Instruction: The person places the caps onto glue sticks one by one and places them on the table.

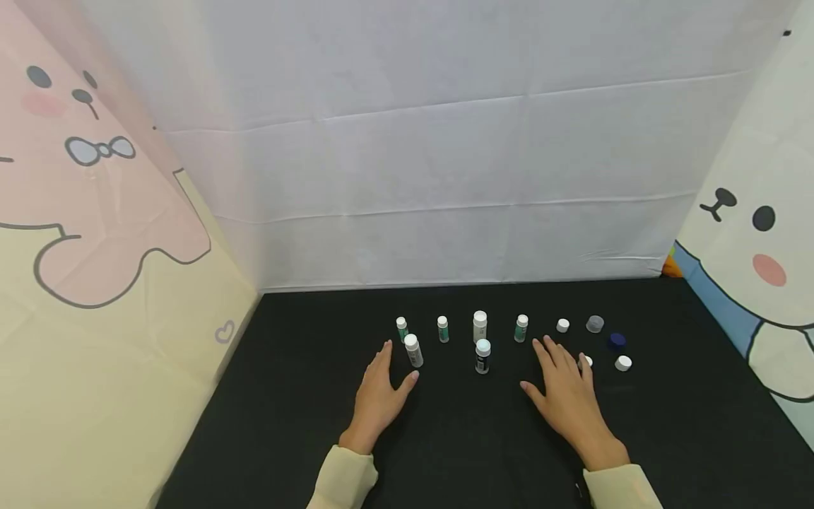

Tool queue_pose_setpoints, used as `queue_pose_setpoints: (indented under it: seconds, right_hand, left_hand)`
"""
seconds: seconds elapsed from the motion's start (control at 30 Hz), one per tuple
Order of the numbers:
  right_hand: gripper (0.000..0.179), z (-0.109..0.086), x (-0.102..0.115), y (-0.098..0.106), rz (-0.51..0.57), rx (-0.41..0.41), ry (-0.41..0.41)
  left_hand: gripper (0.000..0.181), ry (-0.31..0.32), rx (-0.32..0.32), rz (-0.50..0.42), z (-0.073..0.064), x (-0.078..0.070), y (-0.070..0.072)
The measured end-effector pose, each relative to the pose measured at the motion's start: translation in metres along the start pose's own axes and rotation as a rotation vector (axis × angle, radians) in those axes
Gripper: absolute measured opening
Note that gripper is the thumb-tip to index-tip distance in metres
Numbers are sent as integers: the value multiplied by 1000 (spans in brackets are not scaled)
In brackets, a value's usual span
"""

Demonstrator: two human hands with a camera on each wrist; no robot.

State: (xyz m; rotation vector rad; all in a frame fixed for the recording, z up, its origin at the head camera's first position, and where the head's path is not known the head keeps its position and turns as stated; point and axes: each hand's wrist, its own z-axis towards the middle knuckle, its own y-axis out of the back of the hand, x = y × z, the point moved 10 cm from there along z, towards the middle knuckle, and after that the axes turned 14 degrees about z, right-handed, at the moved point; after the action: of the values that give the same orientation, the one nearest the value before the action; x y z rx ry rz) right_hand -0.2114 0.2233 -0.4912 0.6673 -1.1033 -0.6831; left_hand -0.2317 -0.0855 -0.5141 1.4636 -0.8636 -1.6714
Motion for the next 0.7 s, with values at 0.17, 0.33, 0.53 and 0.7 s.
queue_pose_setpoints:
  seconds: [0.17,0.33,0.53,0.7]
  right_hand:
    - [77,0,-3,3,-6,-20,9]
    - [74,0,-6,4,-15,-32,20]
    - [71,0,-9,5,-20,-50,36]
    - [68,1,-11,7,-19,-69,51]
  left_hand:
    - [76,33,-24,-38,1,-1,-1]
    - [70,55,-106,-28,2,-3,3]
    - [62,93,-168,-15,3,-3,6]
    - [60,115,-182,-14,7,-5,7]
